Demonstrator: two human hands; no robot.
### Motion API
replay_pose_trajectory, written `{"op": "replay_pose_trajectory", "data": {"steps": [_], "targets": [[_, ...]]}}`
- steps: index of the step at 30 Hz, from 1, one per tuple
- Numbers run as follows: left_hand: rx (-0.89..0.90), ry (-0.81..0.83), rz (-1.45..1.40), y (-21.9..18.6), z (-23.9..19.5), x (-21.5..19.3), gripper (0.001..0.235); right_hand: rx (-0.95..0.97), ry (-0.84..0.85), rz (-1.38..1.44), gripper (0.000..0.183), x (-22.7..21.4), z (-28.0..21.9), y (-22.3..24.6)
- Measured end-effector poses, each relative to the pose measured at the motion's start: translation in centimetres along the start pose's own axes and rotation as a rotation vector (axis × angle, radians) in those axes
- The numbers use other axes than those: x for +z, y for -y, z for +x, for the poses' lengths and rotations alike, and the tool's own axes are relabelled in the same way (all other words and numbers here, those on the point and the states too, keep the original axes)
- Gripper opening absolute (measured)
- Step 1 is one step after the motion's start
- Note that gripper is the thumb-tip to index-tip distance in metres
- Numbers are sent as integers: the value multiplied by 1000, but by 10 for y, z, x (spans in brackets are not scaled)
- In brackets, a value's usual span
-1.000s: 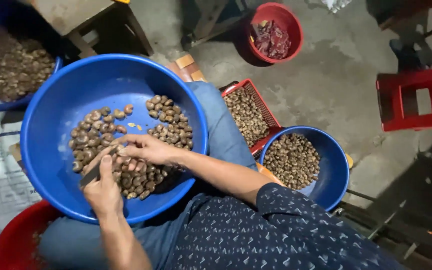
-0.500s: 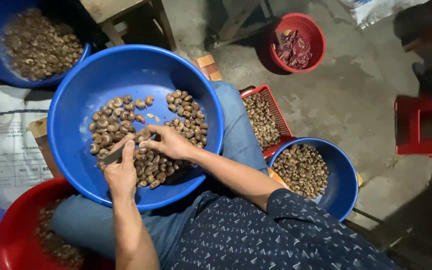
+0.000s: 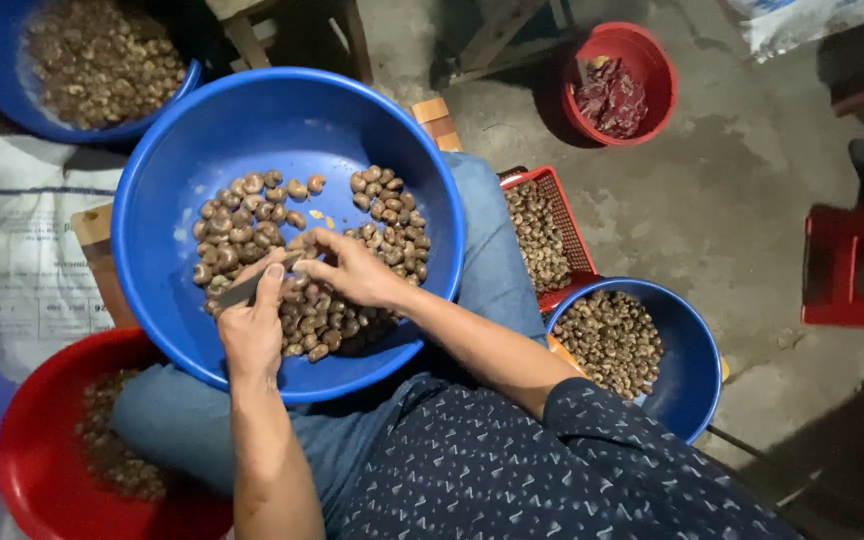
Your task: The person sits on the floor and uses a small knife to peel the outer skin off cashew nuts. They pick up each nut, scrape the skin with the blade, and drop the peeled nut into a red basket while discarding the shells into a red bowl.
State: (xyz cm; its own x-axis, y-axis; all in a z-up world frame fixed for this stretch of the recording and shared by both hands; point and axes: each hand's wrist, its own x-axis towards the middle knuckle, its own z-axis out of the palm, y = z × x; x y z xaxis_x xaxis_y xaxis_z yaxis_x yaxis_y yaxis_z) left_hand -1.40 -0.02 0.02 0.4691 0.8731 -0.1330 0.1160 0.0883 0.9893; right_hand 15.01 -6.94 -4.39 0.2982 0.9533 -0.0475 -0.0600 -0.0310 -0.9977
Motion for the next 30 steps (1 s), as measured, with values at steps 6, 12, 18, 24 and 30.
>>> {"op": "replay_pose_trajectory", "data": {"steps": [6,12,18,24,30], "targets": [[-25,-112,149,-2,-3,5,20,-162,-79,-321,30,6,-4,8],[29,-114,-104,1,2,-1,24,-38,-67,-113,28,12,-2,1],[211,-67,14,18,4,-3,17,-63,-42,-152,32,9,-3,-6],[211,-41,-4,16,7,-2,15,-65,-69,-113,29,10,-2,3],[92,-94,-117,30,12,-5,20,-176,-182,-314,20,-34,-10,72]]}}
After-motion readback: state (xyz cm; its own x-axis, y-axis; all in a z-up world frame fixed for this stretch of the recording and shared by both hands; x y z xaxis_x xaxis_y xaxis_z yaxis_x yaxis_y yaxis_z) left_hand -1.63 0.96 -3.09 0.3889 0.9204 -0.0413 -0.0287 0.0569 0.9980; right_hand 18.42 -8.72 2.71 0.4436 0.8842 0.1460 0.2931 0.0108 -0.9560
